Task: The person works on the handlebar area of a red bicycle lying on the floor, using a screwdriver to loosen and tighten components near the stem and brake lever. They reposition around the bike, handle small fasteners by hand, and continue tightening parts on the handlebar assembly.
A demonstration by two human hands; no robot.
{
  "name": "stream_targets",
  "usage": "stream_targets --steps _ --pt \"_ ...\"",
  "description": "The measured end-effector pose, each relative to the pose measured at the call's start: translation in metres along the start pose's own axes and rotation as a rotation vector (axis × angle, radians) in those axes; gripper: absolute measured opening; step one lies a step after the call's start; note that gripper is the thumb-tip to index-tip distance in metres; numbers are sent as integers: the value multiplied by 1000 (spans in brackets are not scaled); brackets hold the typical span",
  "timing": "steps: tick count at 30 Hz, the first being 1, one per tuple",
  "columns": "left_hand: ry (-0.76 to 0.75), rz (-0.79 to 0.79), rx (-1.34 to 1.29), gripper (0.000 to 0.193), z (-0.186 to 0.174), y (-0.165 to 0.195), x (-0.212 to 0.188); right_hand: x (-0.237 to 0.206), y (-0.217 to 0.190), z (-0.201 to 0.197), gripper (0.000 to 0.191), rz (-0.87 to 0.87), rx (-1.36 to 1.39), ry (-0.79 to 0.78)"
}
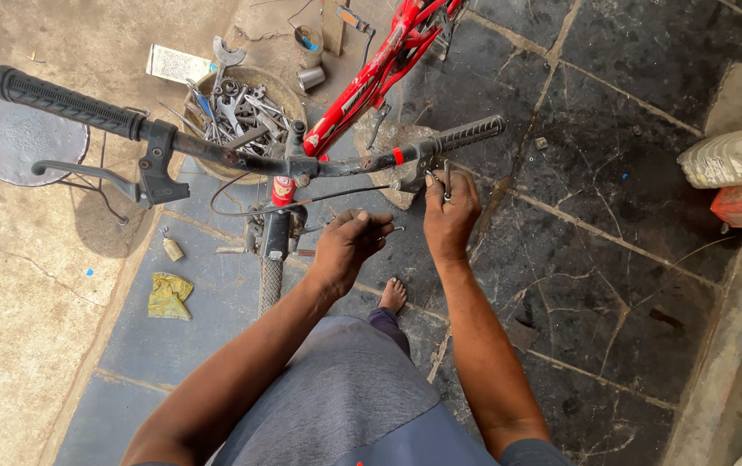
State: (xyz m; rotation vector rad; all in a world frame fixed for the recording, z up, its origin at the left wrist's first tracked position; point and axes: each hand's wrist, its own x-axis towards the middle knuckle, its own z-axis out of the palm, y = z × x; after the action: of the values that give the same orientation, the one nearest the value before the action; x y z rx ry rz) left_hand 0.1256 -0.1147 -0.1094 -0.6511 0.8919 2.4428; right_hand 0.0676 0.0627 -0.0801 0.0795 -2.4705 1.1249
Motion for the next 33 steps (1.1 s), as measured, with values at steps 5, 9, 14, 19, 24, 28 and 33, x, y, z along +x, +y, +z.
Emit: stream_targets --steps 5,9,14,19,24,28,33 --pt "-73 -33 -85 15 -5 -15 44 -2 3 7 10 93 45 27" --pt "-131 -6 -4 23 -11 -25 87 -4 14 10 9 474 336 -26" --pt "-135 74 121 18 -2 -30 85 -22 51 4 7 623 899 289" --pt "-133 467 962 32 35 21 20 -61 81 4 13 784 1123 431" --pt "-173 777 1539 41 116 113 65 -86 81 36 14 841 1300 429" --pt "-500 312 1739 69 154 96 154 -99 71 58 13 864 1356 395" --pt "-478 -420 1293 105 145 63 223 -118 63 48 10 848 1318 325"
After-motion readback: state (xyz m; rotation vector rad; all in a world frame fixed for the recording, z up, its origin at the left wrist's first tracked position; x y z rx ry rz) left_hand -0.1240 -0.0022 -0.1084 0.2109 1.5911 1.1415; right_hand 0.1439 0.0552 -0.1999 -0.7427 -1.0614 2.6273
